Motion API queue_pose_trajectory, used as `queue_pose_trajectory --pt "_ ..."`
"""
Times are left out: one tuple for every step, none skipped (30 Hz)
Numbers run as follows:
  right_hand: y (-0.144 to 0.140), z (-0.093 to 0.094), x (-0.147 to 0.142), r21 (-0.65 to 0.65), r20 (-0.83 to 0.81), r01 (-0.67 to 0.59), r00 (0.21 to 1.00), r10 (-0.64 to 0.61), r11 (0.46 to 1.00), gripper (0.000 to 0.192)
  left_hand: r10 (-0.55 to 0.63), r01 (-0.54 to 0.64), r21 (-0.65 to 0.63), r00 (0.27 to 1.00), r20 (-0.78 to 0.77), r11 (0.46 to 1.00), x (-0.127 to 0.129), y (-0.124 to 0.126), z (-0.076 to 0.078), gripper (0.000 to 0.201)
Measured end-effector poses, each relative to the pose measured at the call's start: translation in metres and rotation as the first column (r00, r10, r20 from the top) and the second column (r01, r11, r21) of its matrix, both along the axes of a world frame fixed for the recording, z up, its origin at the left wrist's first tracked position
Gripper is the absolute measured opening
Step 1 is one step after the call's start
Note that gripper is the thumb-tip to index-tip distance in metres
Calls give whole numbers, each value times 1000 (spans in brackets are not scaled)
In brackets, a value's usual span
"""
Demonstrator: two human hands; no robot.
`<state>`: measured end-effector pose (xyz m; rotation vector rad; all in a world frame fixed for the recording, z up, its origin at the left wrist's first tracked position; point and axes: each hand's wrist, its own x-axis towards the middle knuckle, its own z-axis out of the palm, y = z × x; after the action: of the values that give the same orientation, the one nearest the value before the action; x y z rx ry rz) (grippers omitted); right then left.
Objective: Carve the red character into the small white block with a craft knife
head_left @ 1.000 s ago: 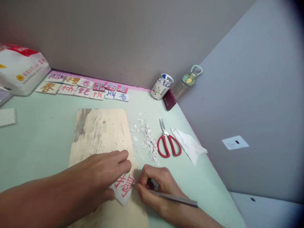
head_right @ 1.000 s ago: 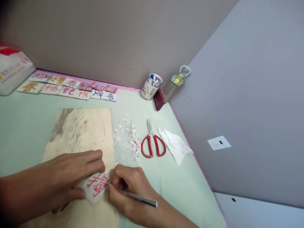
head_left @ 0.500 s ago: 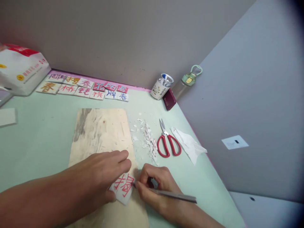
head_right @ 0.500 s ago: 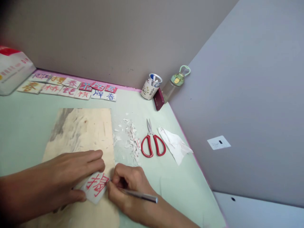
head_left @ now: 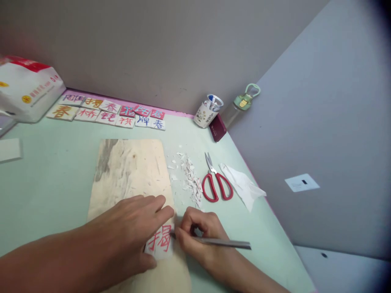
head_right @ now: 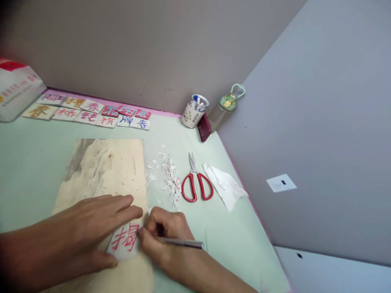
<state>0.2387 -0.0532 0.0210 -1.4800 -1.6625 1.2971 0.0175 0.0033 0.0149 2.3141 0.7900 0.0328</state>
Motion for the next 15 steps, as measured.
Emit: queue_pose_trajectory --pt "0 -1 0 -1 -3 7 1000 -7 1000 28 1 -1 6 1000 -23 1000 1 0 0 48" --pt "1 -2 0 -2 -9 15 1000 -15 1000 28 -2 2 7 999 -42 1000 2 0 -1 52" --pt "1 -3 0 -6 -17 25 1000 -25 1000 28 -13 13 3 999 -53 1000 3 1 -3 56" --pt "2 -5 0 -11 -25 35 999 -35 999 27 -29 29 2 998 -56 1000 2 3 -5 59" --pt "2 -5 0 -16 -36 46 998 -46 999 27 -48 48 4 998 -52 999 2 4 -7 61" --pt "2 -6 -1 -26 -45 57 997 -58 998 27 -66 67 11 997 -43 998 1 6 -9 62" --pt "2 -7 -2 -36 -53 66 996 -68 997 27 -81 82 19 996 -34 996 0 7 -11 63" --pt "2 -7 -2 -44 -60 72 995 -75 996 28 -90 91 27 996 -29 995 0 8 -12 63" --pt "2 -7 -3 -48 -69 78 994 -81 996 28 -90 91 34 996 -29 995 0 9 -12 64" --pt "2 -7 -3 -48 -77 84 993 -88 995 28 -88 89 36 996 -33 995 1 10 -10 65" --pt "1 -8 -3 -45 -82 91 992 -95 995 28 -85 86 34 996 -42 996 2 10 -8 67" --pt "1 -8 -4 -42 -85 98 991 -101 994 28 -81 83 30 995 -56 996 4 10 -4 67" --pt "0 -8 -4 -36 -87 101 991 -104 994 27 -76 78 20 994 -79 997 6 10 1 67" --pt "0 -7 -4 -30 -85 103 991 -105 994 27 -71 72 10 992 -104 997 9 9 6 64" --pt "-1 -7 -4 -24 -78 101 992 -103 995 27 -61 60 -15 989 -135 998 12 7 10 61"
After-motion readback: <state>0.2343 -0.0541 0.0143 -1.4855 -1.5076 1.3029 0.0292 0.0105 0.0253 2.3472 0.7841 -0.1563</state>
